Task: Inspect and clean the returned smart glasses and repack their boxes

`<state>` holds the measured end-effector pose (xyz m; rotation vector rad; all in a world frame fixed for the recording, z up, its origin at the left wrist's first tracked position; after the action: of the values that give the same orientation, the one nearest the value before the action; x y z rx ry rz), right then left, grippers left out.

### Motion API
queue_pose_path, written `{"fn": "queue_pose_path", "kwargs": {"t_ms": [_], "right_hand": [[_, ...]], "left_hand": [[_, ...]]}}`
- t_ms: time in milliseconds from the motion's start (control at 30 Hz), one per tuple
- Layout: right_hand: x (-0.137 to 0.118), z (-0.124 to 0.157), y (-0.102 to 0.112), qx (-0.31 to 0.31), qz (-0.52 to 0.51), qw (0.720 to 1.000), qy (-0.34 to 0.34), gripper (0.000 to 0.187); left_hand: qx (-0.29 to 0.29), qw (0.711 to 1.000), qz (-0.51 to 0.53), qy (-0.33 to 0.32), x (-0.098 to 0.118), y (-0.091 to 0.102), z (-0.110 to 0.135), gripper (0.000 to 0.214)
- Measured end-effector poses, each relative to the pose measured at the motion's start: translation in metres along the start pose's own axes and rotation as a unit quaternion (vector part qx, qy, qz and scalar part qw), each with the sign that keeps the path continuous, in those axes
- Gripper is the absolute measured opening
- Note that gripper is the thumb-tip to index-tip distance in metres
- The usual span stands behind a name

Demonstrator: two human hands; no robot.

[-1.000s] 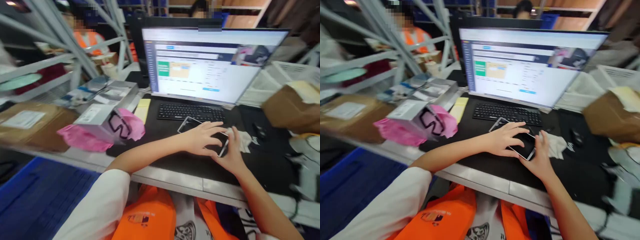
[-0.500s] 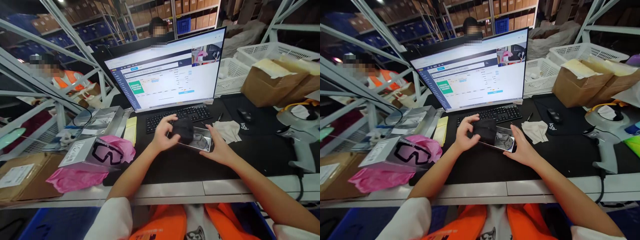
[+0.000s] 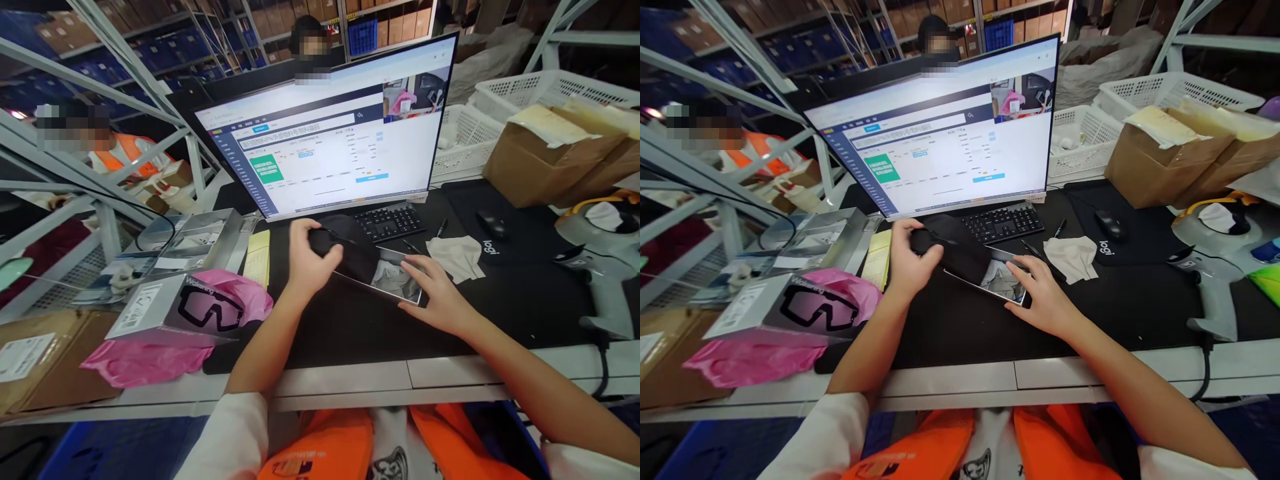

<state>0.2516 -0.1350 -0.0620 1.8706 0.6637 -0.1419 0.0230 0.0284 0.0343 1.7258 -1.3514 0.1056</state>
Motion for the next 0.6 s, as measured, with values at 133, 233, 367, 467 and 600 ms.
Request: {"fn": "queue_pose_path", "kwargs": {"t_ms": [133, 233, 367, 467, 600], "right_hand": [[0.012, 0.0, 0.001, -0.058, 0.011, 0.998, -0.003, 0.06], [0.02, 0.002, 0.001, -0.1, 0.014, 0.994, -0.035, 0.044], [0.024, 0.0, 0.003, -0.127, 0.013, 0.988, -0.089, 0.033], [0.019, -0.014, 0.013, -0.088, 0.086, 0.984, -0.131, 0.034], [0.004, -0.063, 0.021, -0.135, 0.112, 0.977, -0.124, 0.036]], "left_hand": [[0.192, 0.968, 0.061, -0.147, -0.009, 0.065, 0.001, 0.049], [0.149, 0.97, 0.065, -0.181, -0.004, 0.109, 0.003, 0.054], [-0.261, 0.944, 0.071, -0.188, 0.018, 0.096, 0.01, 0.049], [-0.486, 0.862, 0.043, -0.142, 0.028, 0.049, 0.028, 0.045], [-0.529, 0.845, -0.062, -0.045, 0.022, -0.005, 0.034, 0.051]]}}
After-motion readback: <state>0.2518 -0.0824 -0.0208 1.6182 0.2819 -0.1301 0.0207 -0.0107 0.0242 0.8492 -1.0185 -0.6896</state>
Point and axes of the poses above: each hand's wrist, its own z-axis away from the middle knuckle, its own y-axis out of the back of the hand, x = y × z, the point moved 4 cm from there along -z, towards the middle knuckle, and after that the axes turned 11 degrees about -x, right-handed, at the moved point
